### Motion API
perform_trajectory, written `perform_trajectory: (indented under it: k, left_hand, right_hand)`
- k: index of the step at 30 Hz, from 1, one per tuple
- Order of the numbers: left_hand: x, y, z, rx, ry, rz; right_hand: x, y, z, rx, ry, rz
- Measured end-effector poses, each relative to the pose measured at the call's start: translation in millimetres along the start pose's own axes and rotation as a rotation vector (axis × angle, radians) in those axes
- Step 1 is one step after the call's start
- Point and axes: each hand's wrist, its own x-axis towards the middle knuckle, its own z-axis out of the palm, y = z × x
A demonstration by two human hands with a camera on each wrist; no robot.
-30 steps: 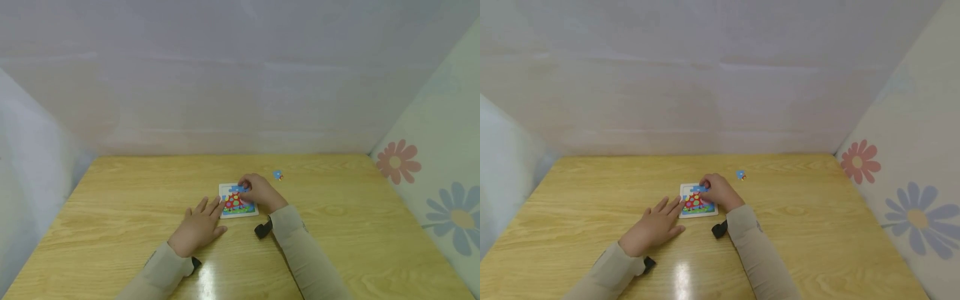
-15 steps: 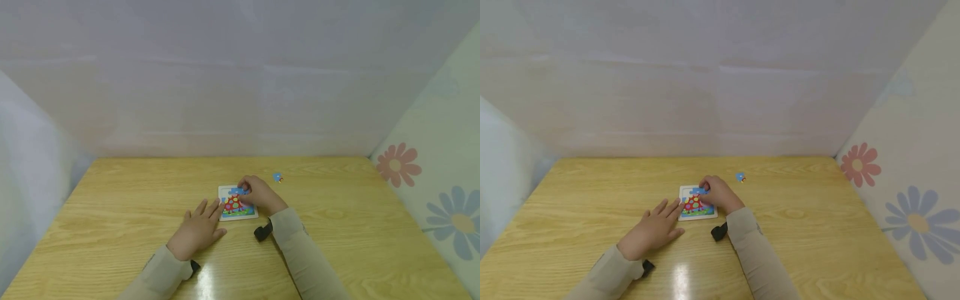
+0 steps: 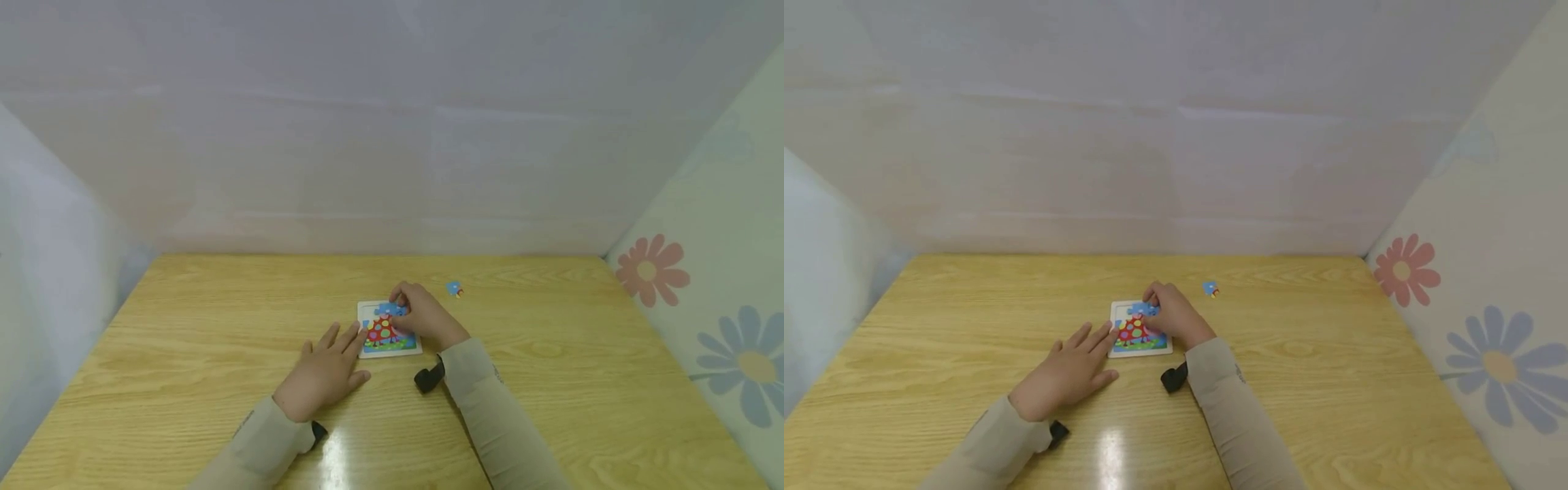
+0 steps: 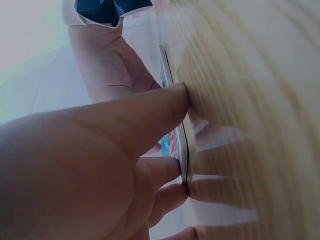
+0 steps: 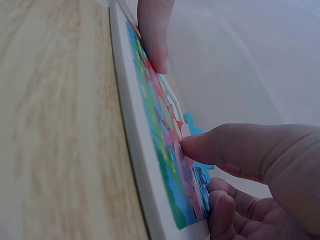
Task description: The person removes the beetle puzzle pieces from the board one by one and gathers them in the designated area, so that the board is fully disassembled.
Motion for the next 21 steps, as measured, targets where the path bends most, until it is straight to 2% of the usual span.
perform_trajectory:
  k: [7, 15, 21]
  left_hand:
    - [2.0, -1.0, 0.7, 0.010, -0.006, -0.001]
    - [1.4, -1.8, 0.6, -0.008, -0.010, 0.000]
    - [0.1, -1.2, -1.2, -0.012, -0.012, 0.004]
  right_hand:
    - [-0.2, -2.1, -0.2, 0.006, 0.001, 0.007]
    - [-0.8, -0.8, 2.5, 0.062, 0.024, 0.023]
    - [-1.3, -5.3, 3.5, 0.104, 0.068, 0.084]
